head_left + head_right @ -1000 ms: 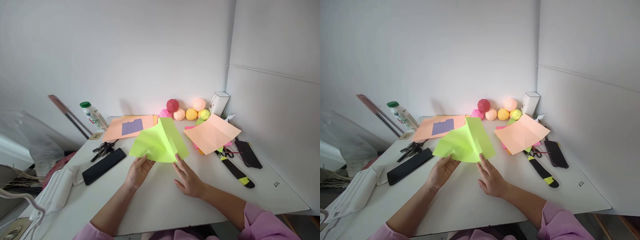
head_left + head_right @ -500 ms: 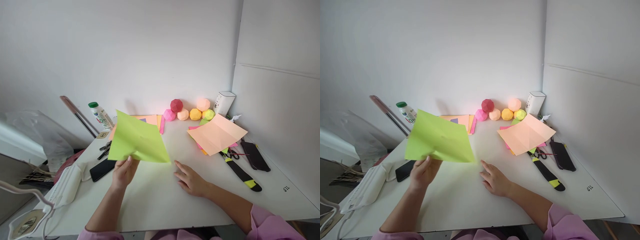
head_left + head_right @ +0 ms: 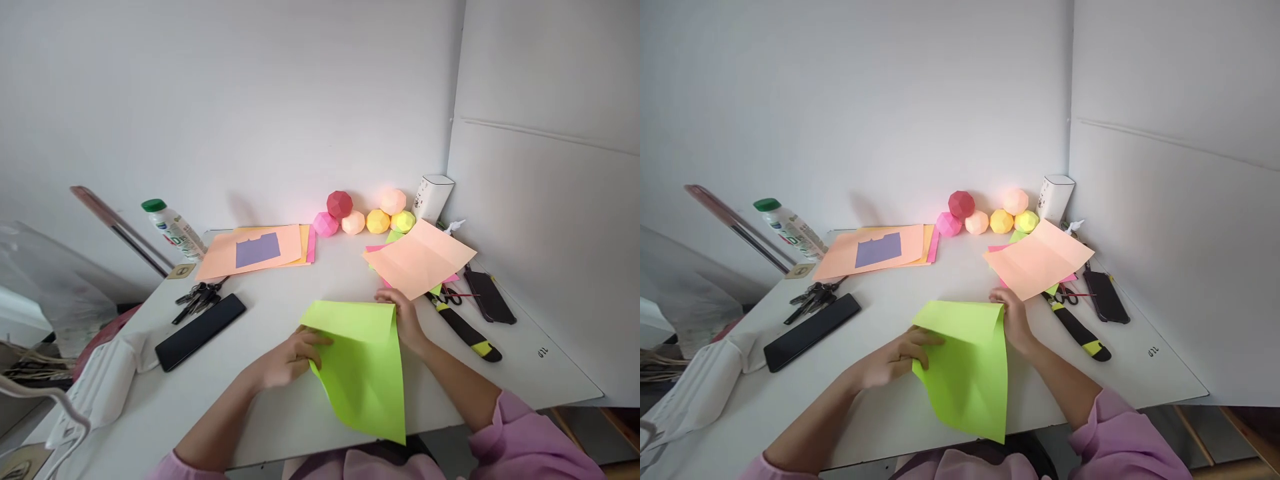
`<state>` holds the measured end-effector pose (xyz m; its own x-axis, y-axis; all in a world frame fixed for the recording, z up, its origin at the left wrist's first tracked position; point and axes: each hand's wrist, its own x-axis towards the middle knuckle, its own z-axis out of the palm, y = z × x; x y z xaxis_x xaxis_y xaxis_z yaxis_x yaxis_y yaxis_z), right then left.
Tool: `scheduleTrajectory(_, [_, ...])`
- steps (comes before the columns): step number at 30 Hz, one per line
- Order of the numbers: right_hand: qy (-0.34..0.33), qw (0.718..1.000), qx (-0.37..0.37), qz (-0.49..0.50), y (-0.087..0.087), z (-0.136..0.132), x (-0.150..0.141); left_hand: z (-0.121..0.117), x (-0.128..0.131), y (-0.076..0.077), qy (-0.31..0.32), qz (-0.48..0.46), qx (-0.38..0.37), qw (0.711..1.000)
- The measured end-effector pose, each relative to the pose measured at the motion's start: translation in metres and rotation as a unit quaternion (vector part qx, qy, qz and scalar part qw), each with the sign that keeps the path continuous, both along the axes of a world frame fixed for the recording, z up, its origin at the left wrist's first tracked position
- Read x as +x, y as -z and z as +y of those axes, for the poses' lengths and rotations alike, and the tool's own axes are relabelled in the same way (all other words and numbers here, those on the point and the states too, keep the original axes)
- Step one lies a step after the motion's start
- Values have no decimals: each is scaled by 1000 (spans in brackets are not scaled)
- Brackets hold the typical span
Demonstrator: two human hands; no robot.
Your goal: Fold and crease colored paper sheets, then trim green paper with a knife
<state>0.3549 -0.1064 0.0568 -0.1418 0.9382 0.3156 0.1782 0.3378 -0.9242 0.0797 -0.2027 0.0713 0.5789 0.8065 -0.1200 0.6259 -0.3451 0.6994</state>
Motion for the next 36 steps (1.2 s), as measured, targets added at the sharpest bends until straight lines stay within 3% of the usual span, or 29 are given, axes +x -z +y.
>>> scheduleTrajectory(4, [52,997,61,-3,-18,10,15,-2,-3,-6,-44,23,-17,999])
scheduleTrajectory(7, [67,970,228,-47,-28,10,21,-6,-2,-16,-59,85,-19,994])
scheduleTrajectory(9, [8,944,319,-89,-29,6,21,-8,-2,-22,-53,117,-18,992])
scheduleTrajectory(13, [-159,901,375,-152,-15,-15,8,-12,-6,-28,-37,116,7,993])
scheduleTrajectory(16, [-280,823,412,-274,-3,-37,-8,-12,-10,-23,-44,66,44,996])
scheduleTrajectory(18, [-323,781,403,-352,3,-47,-17,-9,-10,-14,-74,62,86,992])
scheduleTrajectory(19, [-323,776,388,-378,5,-49,-21,-7,-9,-9,-92,74,115,986])
scheduleTrajectory(23, [-239,807,296,-452,10,-36,-29,10,-2,17,-119,126,205,963])
scheduleTrajectory(26, [-195,806,224,-511,8,-14,-38,25,3,31,-145,142,231,952])
scheduleTrajectory(31, [-218,785,179,-551,5,12,-73,37,9,43,-166,177,270,932])
scheduleTrajectory(36, [-238,780,138,-563,18,28,-89,36,5,56,-174,206,278,922])
